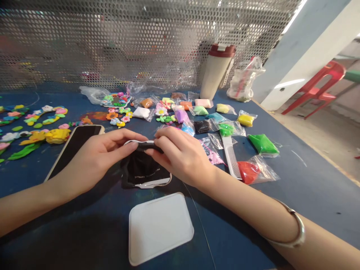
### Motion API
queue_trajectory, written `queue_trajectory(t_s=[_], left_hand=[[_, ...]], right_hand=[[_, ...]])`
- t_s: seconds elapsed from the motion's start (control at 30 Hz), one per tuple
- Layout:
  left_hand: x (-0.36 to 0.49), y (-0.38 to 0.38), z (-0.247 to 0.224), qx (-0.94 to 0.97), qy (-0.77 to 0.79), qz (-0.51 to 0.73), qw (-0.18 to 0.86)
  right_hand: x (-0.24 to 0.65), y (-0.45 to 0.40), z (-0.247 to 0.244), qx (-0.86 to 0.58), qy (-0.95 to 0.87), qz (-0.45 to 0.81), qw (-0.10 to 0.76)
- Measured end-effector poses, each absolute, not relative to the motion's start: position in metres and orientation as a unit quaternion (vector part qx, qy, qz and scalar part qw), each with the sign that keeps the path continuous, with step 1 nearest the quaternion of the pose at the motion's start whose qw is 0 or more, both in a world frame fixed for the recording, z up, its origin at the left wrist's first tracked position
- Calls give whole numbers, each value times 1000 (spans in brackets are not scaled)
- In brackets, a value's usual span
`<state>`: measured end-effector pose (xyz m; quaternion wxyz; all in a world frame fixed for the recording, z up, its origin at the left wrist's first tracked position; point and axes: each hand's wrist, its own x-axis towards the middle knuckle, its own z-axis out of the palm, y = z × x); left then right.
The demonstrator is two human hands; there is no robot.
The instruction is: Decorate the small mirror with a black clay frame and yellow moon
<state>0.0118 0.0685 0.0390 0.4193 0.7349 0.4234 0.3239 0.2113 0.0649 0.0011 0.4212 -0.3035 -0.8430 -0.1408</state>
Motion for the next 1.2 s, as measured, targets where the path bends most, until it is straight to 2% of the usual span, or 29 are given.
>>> queue_trajectory(t_s=[0.23, 0.33, 0.57, 0.7, 1.0, 1.2], left_hand=[[11, 70, 32, 725, 442, 323, 418], [11, 73, 31, 724, 468, 306, 404], [10, 83, 24, 706, 449, 297, 460], [8, 85, 20, 698, 438, 292, 485], [13, 83, 24, 664, 475, 296, 495], [11, 85, 22, 655, 467, 313, 505]], right_hand=[[206, 63, -2, -409, -801, -49, 435], [207, 63, -4, -396, -810, -44, 431], [210, 66, -4, -352, -832, 8, 429], [212, 67, -8, -341, -833, -52, 433], [207, 66, -8, -320, -847, -181, 383], [205, 67, -3, -353, -844, -166, 368]])
